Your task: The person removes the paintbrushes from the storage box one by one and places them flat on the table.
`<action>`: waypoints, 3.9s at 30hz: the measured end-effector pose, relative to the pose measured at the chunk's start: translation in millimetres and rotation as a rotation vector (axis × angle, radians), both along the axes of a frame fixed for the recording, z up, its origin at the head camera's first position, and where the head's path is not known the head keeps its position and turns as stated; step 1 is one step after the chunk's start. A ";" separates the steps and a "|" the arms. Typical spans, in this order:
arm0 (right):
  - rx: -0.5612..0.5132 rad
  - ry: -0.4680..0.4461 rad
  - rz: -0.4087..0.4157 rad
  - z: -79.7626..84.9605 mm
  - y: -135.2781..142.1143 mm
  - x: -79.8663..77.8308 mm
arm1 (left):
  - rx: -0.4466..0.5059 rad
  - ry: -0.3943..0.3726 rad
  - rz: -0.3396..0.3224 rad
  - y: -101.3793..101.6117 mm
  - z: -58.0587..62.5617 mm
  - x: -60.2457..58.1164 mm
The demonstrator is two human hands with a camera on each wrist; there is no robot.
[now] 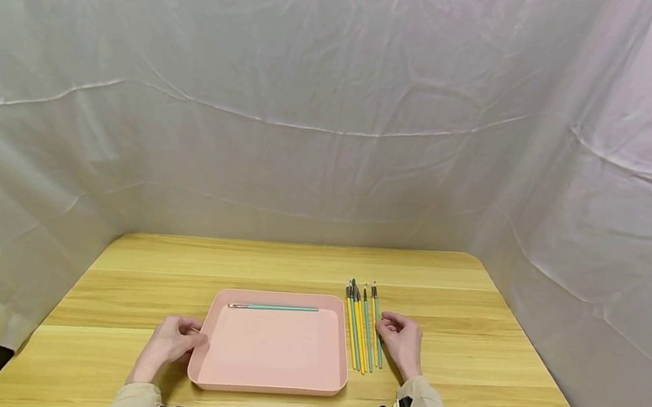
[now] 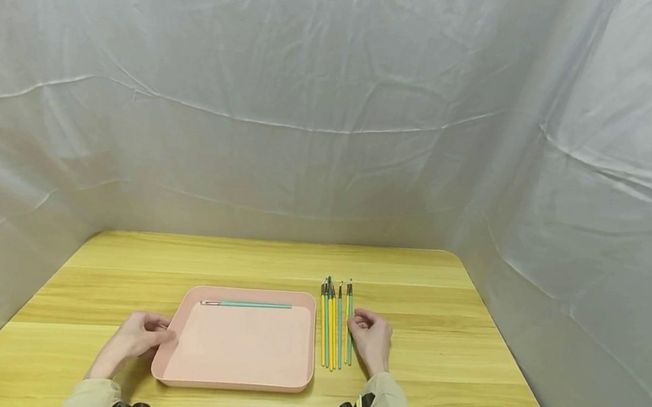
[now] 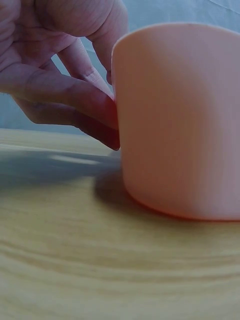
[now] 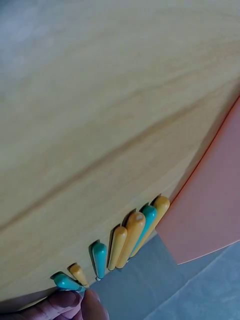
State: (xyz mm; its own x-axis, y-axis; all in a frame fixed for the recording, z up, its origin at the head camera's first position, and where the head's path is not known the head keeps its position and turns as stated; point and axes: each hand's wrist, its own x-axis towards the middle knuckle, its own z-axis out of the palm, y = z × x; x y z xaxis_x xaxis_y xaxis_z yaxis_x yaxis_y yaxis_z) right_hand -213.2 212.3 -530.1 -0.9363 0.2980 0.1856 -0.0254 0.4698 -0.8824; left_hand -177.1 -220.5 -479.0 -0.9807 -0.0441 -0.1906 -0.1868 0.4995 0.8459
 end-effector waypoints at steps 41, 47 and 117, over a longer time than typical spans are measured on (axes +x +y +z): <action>0.370 -0.218 0.900 55.9 -154.6 -42.1 | 0.014 0.001 -0.004 1.5 0.1 0.6; 0.447 -0.174 0.902 55.5 -159.3 -42.1 | 0.015 0.006 -0.010 1.0 0.2 0.0; 0.238 -0.252 0.863 74.4 -133.2 -26.8 | 0.039 -0.001 0.007 1.5 1.1 1.0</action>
State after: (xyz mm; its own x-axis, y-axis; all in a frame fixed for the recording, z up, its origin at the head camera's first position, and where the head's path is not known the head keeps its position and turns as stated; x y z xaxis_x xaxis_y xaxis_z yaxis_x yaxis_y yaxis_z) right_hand -240.0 79.1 -455.7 -0.8371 -0.5401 -0.0866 -0.2711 0.5471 -0.7919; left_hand -176.2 -219.0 -477.9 -0.9802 -0.0430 -0.1931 -0.1907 0.4647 0.8647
